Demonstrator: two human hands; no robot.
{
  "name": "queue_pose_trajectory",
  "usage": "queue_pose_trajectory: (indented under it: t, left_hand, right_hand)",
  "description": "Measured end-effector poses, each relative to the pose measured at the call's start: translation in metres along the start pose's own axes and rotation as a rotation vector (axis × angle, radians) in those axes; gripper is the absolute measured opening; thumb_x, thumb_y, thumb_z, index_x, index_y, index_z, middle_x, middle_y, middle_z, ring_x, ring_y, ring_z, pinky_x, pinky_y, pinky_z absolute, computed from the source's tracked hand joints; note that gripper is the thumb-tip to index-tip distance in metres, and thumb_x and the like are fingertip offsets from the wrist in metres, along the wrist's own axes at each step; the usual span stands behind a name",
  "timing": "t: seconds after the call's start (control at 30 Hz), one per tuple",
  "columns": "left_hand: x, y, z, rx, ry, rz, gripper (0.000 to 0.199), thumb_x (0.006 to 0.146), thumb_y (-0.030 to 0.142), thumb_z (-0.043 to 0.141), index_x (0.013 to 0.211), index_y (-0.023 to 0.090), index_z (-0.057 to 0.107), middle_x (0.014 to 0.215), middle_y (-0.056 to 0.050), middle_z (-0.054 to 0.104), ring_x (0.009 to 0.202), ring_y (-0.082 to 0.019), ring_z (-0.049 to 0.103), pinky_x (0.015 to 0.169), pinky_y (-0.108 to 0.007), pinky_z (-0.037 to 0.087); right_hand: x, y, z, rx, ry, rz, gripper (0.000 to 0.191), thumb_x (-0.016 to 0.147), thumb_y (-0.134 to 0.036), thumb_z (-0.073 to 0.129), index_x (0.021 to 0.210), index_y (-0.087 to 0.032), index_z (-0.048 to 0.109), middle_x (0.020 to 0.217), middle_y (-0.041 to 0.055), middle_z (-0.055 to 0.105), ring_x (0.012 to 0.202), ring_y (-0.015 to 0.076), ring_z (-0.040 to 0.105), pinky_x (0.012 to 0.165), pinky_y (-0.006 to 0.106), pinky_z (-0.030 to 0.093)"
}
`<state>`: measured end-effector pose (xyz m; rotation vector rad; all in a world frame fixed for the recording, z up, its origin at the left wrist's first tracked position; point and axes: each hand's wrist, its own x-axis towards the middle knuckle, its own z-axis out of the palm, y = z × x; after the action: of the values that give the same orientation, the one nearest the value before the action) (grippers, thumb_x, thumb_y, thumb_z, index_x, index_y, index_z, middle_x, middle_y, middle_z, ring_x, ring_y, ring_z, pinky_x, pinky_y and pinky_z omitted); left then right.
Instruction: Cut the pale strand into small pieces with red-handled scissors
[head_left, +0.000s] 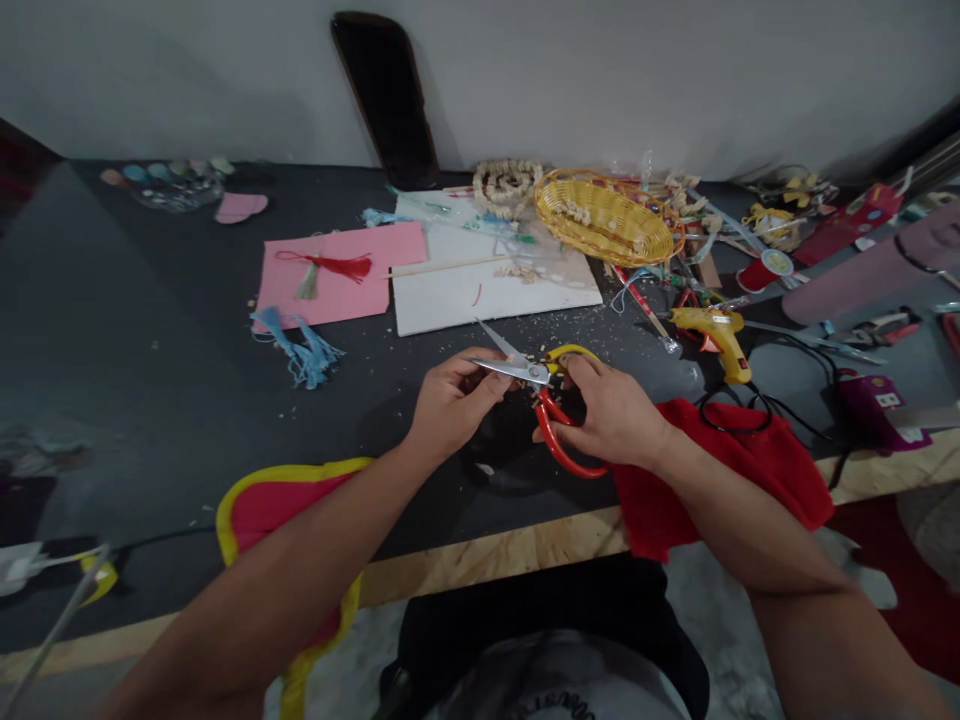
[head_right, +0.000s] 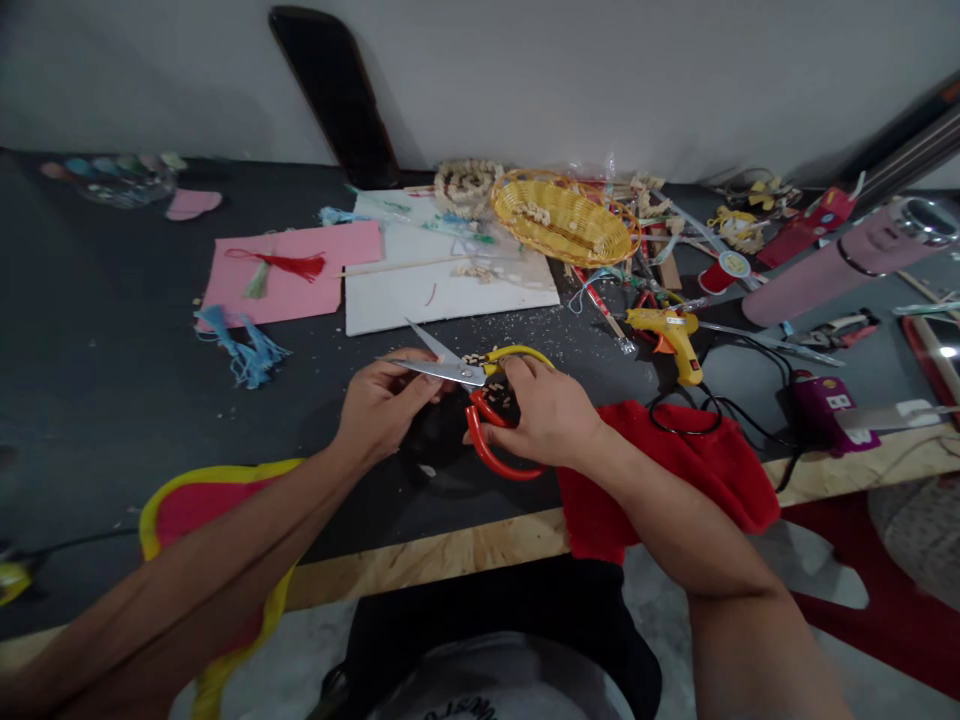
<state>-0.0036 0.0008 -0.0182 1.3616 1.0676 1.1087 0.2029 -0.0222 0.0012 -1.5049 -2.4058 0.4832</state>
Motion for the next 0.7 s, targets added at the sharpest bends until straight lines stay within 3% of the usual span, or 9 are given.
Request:
queue_pose_trajectory:
  t: [0.23,0.7]
  left_hand:
    - [-0.0014,-0.0037,-0.0026,0.031,-0.020,-0.001,0.024,0.079,0.040,0.070,0.080,0.017,0.068,0.067,-0.003,0.070,0.056,-0.012,0.061,0.053,-0.021,0.047]
    - [-0.0018,-0.0093,-0.0043,0.008,-0.056,0.002,0.019,0.083,0.034,0.066,0.085,0.016,0.069,0.069,-0.003,0.071,0.056,-0.010,0.058,0.054,-0.020,0.046]
  right_hand:
    - [0.0023,0.0056,-0.0002,-0.052,0.010,-0.013,0.075,0.072,-0.067,0.063,0.122,-0.014,0.045,0.116,0.0178,0.061,0.110,0.0356,0.059,0.088,0.050,0.052]
    - [0.0038,0.0073,0.0040,-0.041,0.056,-0.044,0.082,0.068,-0.067,0.067,0.124,-0.010,0.046,0.117,0.0209,0.058,0.113,0.0363,0.056,0.097,0.053,0.047]
